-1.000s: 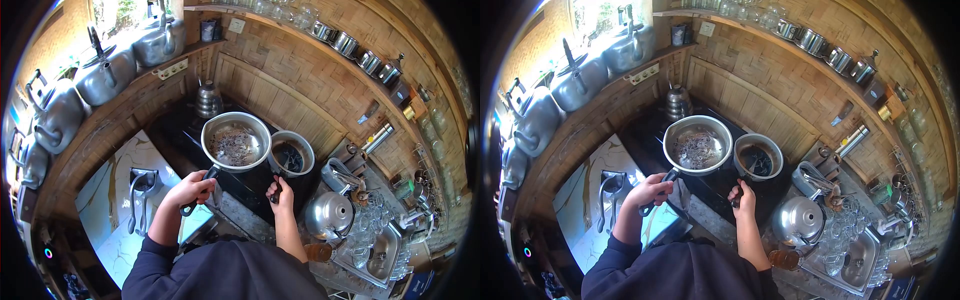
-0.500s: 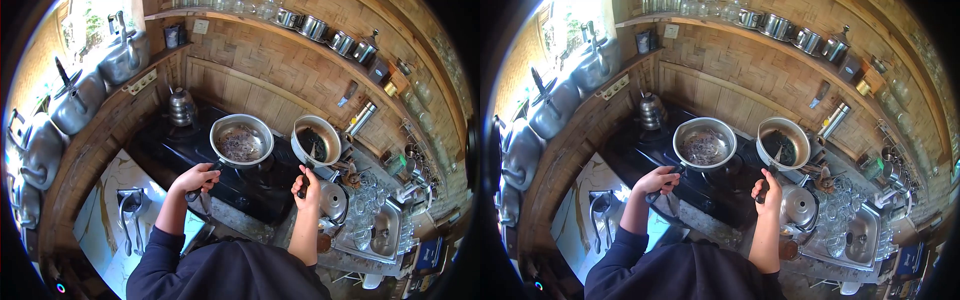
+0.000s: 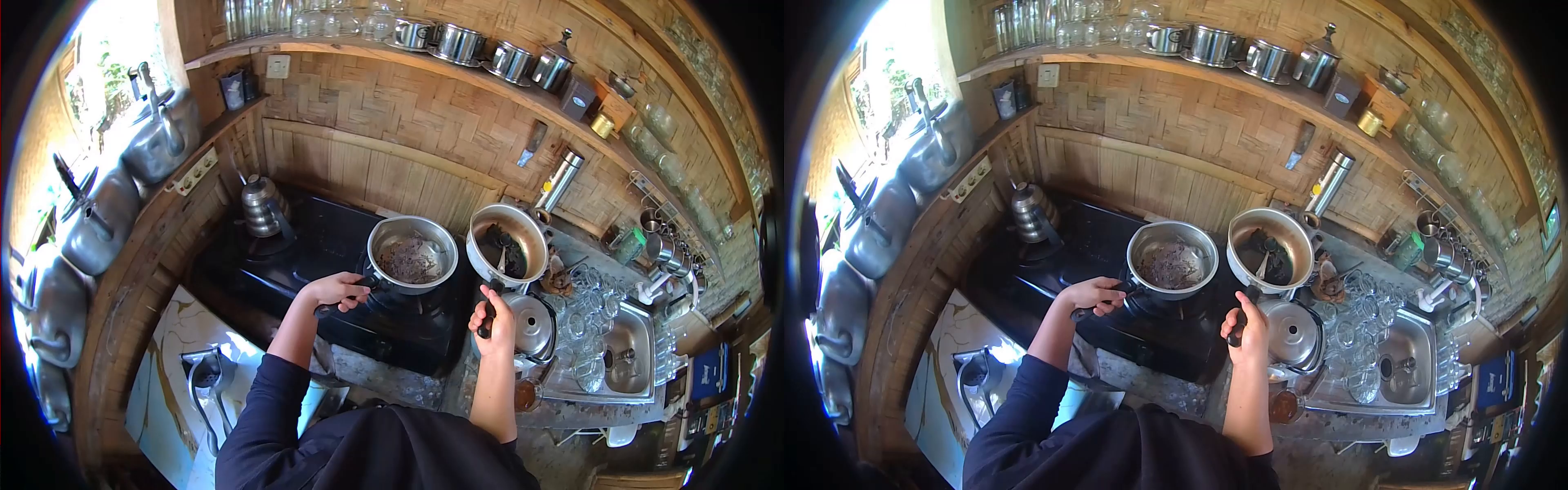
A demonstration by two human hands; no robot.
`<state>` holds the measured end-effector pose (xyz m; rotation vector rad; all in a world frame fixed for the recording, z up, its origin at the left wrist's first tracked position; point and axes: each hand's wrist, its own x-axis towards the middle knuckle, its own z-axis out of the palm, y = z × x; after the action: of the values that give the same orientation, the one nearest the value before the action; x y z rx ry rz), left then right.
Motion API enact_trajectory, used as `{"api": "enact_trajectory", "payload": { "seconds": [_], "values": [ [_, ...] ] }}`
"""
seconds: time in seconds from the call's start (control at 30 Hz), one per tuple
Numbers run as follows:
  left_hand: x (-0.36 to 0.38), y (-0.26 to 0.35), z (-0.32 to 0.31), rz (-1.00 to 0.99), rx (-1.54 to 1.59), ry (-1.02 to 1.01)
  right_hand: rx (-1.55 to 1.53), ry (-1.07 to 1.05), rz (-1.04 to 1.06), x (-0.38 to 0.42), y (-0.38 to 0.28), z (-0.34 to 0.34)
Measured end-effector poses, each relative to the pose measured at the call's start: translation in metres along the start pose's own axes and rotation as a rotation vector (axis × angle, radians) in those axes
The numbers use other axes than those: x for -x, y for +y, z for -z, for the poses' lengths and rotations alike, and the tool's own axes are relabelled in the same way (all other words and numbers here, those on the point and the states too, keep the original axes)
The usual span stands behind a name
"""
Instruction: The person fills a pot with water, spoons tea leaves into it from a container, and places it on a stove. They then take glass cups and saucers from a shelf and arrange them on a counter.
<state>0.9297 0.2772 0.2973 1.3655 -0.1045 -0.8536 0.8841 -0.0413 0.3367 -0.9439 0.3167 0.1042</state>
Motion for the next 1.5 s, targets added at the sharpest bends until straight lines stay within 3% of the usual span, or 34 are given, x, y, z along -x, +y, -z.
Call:
{"api": "enact_trajectory", "payload": {
  "seconds": [0.47, 1.5],
  "values": [
    [-0.029, 0.015, 0.011, 0.106, -0.116, -0.218, -0.053, -0.034, -0.014, -0.003, 0.003, 0.0],
    [-0.027, -0.003, 0.041, 0.125, 0.131, -0.164, -0.032, -0.086, -0.075, -0.02, 0.015, -0.009]
  ]
}}
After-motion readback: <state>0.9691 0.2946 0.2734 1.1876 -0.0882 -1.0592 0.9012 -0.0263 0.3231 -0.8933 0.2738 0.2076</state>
